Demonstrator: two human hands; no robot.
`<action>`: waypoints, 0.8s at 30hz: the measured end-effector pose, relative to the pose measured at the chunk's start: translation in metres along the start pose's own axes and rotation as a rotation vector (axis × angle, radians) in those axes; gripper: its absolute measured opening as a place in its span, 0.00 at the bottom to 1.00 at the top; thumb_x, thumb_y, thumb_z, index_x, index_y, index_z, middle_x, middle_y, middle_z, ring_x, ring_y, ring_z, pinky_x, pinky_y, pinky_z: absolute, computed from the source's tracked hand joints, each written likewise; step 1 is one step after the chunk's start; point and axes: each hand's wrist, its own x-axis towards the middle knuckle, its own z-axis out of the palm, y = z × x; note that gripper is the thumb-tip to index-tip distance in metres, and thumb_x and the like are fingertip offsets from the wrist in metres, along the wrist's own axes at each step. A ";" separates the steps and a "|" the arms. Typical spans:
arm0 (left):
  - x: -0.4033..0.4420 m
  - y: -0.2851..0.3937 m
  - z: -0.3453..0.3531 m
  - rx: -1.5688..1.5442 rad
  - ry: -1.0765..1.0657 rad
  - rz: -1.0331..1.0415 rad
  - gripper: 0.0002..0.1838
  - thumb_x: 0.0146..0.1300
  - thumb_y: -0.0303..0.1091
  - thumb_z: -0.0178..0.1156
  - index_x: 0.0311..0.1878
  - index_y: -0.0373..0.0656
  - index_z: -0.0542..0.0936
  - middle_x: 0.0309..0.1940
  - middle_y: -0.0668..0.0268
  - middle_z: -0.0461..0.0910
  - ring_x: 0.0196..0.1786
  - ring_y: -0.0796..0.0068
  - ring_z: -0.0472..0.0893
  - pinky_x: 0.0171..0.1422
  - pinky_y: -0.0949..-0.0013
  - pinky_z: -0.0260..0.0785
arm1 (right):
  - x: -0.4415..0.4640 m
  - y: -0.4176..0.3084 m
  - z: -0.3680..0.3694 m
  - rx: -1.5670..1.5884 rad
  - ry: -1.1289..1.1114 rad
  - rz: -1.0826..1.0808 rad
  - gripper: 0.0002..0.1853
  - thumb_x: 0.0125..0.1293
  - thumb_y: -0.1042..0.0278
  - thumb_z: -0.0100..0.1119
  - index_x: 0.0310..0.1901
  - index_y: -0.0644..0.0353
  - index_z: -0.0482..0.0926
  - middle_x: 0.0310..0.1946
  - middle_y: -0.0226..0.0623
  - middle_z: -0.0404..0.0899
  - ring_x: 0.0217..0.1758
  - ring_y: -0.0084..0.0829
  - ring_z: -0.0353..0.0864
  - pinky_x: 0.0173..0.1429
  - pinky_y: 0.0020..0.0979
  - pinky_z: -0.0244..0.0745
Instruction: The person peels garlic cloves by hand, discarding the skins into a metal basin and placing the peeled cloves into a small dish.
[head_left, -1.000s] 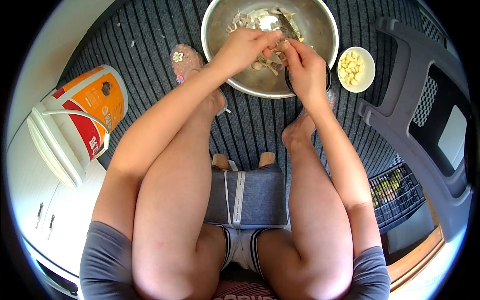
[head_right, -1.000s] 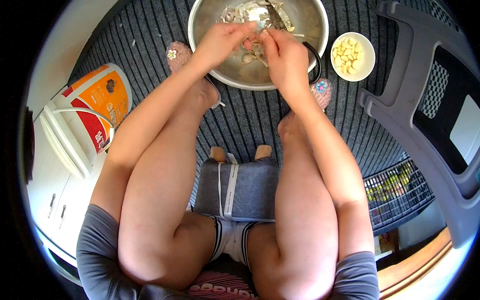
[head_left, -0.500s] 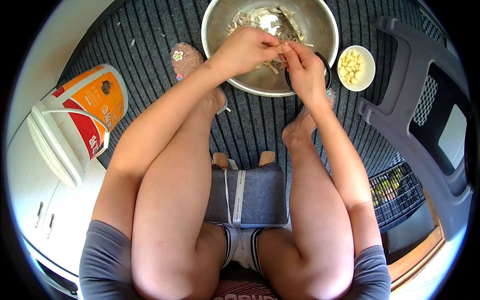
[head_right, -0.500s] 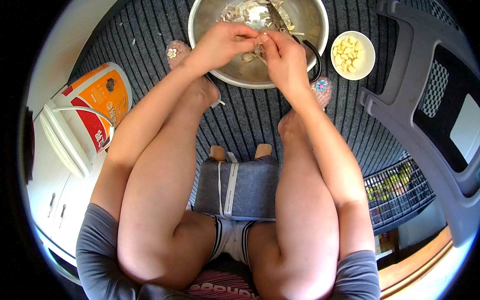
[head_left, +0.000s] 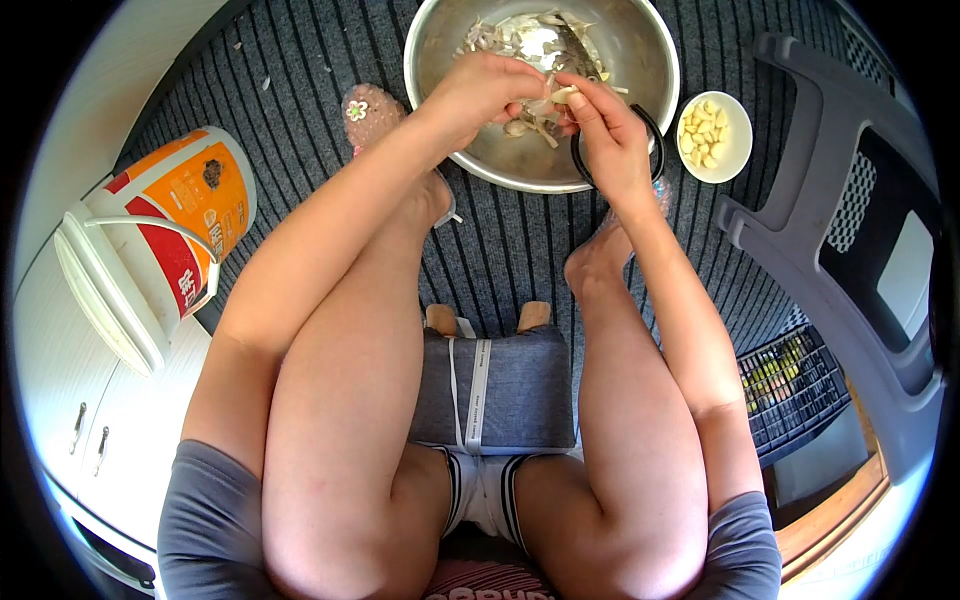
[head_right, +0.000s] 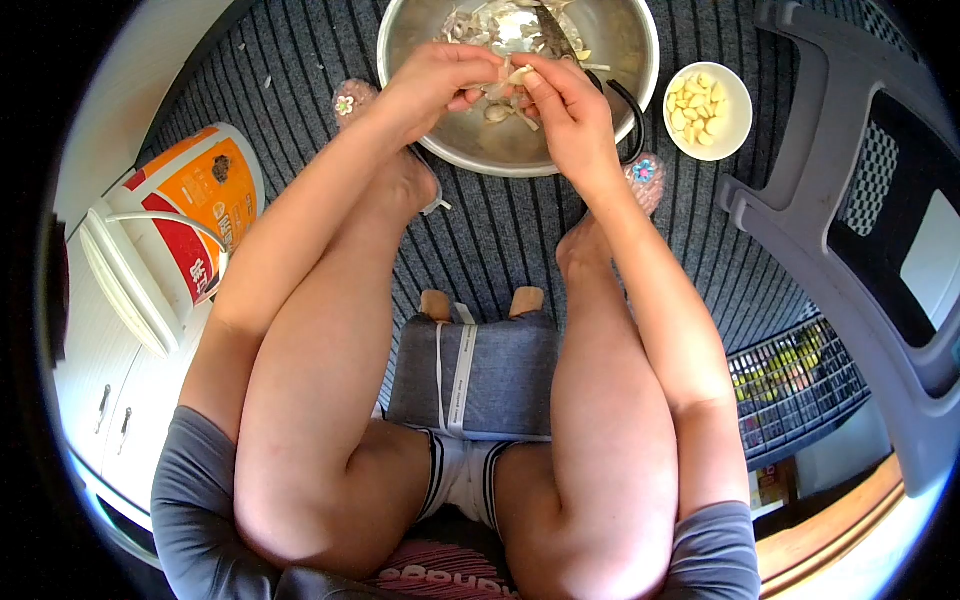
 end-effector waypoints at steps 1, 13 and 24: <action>-0.003 0.000 0.003 0.053 0.022 0.023 0.11 0.54 0.33 0.61 0.37 0.37 0.83 0.24 0.71 0.78 0.25 0.86 0.71 0.29 0.80 0.63 | 0.000 0.000 0.001 0.029 0.015 0.066 0.12 0.67 0.69 0.53 0.48 0.65 0.78 0.32 0.33 0.78 0.32 0.20 0.76 0.38 0.20 0.73; -0.012 0.000 0.014 0.441 0.173 0.280 0.11 0.54 0.31 0.61 0.39 0.35 0.82 0.29 0.65 0.82 0.33 0.81 0.78 0.40 0.75 0.71 | 0.001 0.002 0.004 0.253 0.094 0.280 0.10 0.65 0.71 0.55 0.44 0.67 0.79 0.32 0.36 0.81 0.32 0.20 0.79 0.38 0.19 0.76; -0.004 -0.015 0.012 0.408 0.106 0.419 0.08 0.52 0.31 0.60 0.35 0.38 0.83 0.26 0.58 0.81 0.27 0.74 0.80 0.33 0.72 0.71 | 0.004 0.005 -0.003 0.082 -0.013 0.371 0.14 0.68 0.65 0.52 0.42 0.70 0.78 0.30 0.36 0.80 0.29 0.20 0.76 0.34 0.20 0.73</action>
